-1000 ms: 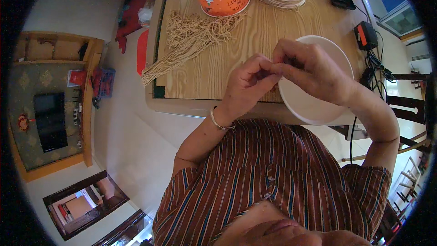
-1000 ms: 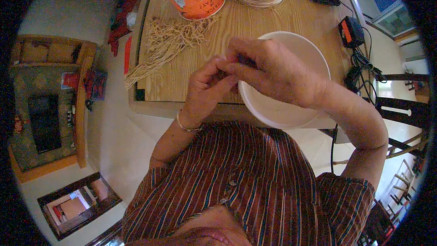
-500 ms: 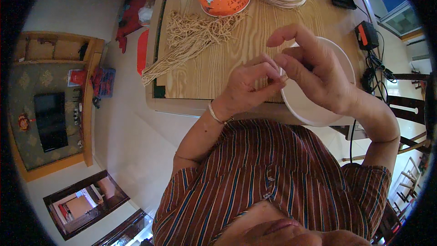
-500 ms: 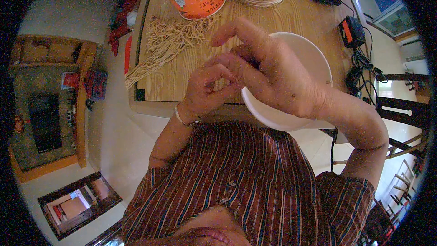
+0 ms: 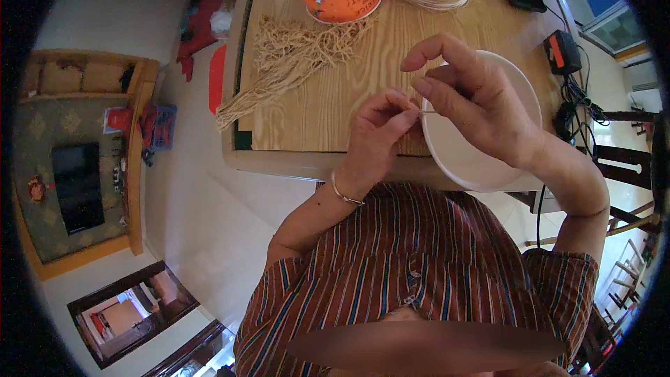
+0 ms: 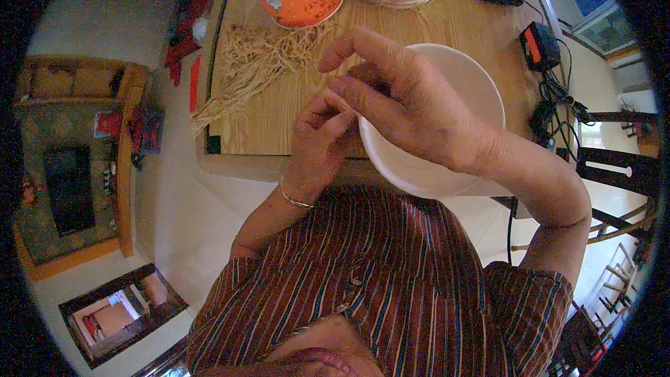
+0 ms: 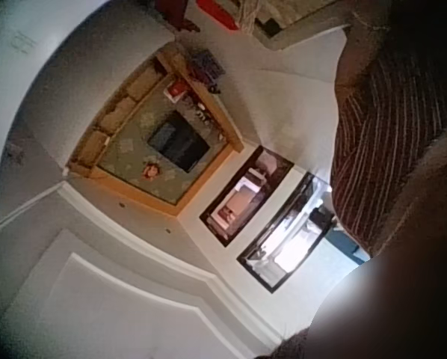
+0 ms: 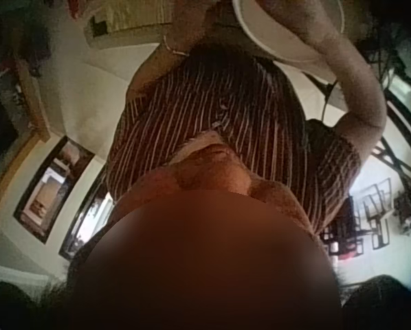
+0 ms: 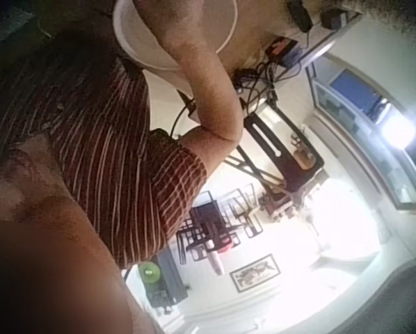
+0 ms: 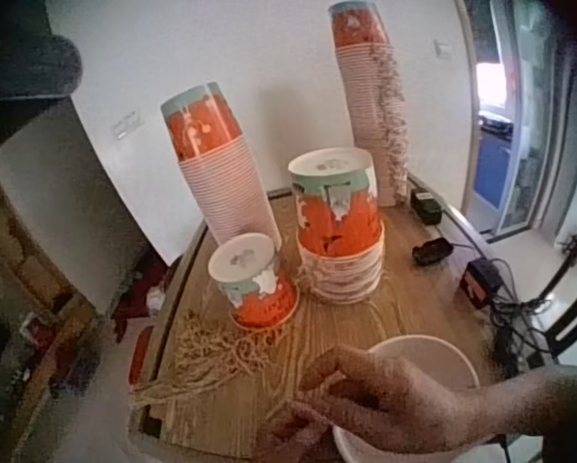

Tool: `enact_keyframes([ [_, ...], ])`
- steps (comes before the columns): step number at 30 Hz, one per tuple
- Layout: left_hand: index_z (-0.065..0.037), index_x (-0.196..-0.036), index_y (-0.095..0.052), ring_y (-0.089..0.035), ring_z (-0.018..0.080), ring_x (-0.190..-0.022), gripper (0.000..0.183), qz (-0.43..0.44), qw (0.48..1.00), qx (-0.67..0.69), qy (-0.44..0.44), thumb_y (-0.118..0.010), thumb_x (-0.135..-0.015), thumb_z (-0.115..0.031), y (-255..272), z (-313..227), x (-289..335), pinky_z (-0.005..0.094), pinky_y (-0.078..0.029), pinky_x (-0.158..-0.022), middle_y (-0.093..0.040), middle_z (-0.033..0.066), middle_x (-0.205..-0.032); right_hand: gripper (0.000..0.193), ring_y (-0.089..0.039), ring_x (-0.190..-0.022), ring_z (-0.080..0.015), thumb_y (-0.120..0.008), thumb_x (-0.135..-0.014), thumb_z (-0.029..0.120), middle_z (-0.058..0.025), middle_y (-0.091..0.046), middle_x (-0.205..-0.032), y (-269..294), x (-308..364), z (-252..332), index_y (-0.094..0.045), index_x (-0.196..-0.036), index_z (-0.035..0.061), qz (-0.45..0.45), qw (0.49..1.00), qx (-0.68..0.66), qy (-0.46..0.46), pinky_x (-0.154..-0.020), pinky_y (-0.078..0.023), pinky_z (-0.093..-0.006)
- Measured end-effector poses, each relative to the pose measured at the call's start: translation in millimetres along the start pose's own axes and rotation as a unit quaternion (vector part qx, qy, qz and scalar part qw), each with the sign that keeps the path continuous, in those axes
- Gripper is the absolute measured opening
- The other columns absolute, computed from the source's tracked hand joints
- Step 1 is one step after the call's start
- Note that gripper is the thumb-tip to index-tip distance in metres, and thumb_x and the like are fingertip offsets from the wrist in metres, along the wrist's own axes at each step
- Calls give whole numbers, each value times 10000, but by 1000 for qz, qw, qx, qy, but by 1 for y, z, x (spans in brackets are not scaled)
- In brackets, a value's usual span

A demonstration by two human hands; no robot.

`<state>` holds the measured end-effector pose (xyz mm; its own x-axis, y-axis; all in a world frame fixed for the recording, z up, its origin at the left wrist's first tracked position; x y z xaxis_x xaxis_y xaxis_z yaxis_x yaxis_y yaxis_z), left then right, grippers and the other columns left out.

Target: Threading a string through holes in a paper bucket for assembly.

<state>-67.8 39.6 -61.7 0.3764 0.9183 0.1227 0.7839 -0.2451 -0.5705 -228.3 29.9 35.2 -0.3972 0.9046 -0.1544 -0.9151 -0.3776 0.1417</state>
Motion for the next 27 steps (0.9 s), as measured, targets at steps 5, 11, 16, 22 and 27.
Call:
enact_keyframes([
  [5,-54,-947,-587,-573,92,-835,50,-5,999,-32,11,-594,-899,-46,-3,-9,3,252,-483,-777,-596,-3,-900,155,-572,-721,-47,-544,-962,72,4,-560,-728,-9,0,-4,-491,-1107,58,3,998,-65,8,-621,-467,-220],
  [11,-44,-1007,-596,-573,98,-836,113,14,987,-147,63,-598,-895,-55,0,-23,-2,257,-494,-746,-607,6,-916,163,-507,-658,-50,-546,-941,48,0,-556,-709,-3,-3,-8,-505,-1100,48,0,999,-10,34,-571,-422,-231],
  [16,-23,-1071,-588,-573,161,-847,202,-80,824,-489,-275,-617,-872,-49,8,-42,-9,288,-493,-754,-559,72,-959,149,-395,-640,-28,-563,-939,79,42,-428,-659,11,-6,1,-521,-1072,27,20,995,98,-9,-569,-338,-209],
  [22,-22,-994,-584,-599,222,-785,193,3,742,-585,-329,-671,-825,-61,-34,-38,0,329,-488,-697,-572,112,-863,156,-444,-636,-39,-593,-928,117,38,-487,-668,20,-10,-6,-541,-1058,49,23,999,49,-7,-549,-364,-227],
  [27,-23,-923,-577,-604,221,-682,136,-53,770,-573,-275,-668,-824,-44,-33,-37,0,336,-491,-635,-575,101,-795,196,-485,-601,-51,-636,-891,153,26,-535,-678,43,-15,-1,-568,-1052,66,106,988,55,-96,-504,-377,-226],
])
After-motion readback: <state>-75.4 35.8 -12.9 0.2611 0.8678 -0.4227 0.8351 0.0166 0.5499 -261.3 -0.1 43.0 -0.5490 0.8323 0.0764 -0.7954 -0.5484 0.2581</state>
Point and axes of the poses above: each hand's wrist, its own x-axis away from the middle knuckle, its own y-axis out of the back of the hand, z = x × y, the point moved 2 cm from there along -x, towards the middle knuckle
